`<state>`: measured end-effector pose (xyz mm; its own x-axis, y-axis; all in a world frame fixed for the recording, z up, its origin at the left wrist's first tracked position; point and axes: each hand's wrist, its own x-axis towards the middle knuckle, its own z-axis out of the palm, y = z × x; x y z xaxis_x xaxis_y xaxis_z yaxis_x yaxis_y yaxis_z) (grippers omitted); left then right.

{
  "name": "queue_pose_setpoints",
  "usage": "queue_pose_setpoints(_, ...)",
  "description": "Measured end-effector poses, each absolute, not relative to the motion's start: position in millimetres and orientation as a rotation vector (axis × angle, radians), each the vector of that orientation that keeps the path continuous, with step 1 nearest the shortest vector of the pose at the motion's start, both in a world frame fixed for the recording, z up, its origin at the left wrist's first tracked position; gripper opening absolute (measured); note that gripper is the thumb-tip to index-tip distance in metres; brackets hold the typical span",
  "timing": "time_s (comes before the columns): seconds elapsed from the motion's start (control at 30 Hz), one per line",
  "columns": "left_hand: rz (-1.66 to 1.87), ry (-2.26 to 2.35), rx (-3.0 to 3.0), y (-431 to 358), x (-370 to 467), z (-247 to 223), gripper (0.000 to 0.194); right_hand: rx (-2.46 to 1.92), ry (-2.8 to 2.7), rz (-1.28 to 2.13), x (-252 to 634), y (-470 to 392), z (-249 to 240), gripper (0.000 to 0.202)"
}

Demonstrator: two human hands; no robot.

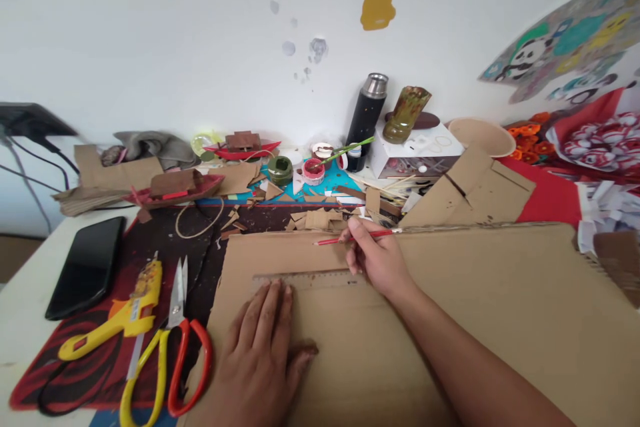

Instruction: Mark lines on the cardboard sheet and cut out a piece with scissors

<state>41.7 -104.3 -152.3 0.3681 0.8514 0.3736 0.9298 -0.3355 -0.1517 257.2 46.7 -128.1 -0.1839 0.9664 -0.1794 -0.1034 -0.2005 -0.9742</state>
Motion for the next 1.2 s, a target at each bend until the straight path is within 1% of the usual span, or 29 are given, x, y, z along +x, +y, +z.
queue_pose_setpoints(0.23,-0.384,-1.58,-2.343,-103.9,41.6,-155.8,0.082,-1.175,-1.123,1.464,256.8,44.9,-129.3,0.067)
queue_pose_setpoints(0.5,-0.364,-1.575,-2.338,-104.6,42.5,-155.3,0.082,-1.221,-1.142,1.479,256.9,42.8,-128.3,0.07)
queue_pose_setpoints(0.7,-0.357,-1.573,-2.353,-106.2,40.5,-157.4,0.081,-1.232,-1.152,1.525,256.9,42.5,-127.8,0.068)
queue_pose_setpoints(0.97,-0.353,-1.562,-2.371,-106.1,40.8,-157.0,0.073,-1.238,-1.167,1.546,255.2,41.4,-122.4,0.069)
queue_pose_setpoints(1.2,-0.377,-1.592,-2.373,-107.1,40.9,-158.0,0.078,-1.232,-1.165,1.557,255.5,39.8,-126.7,0.067)
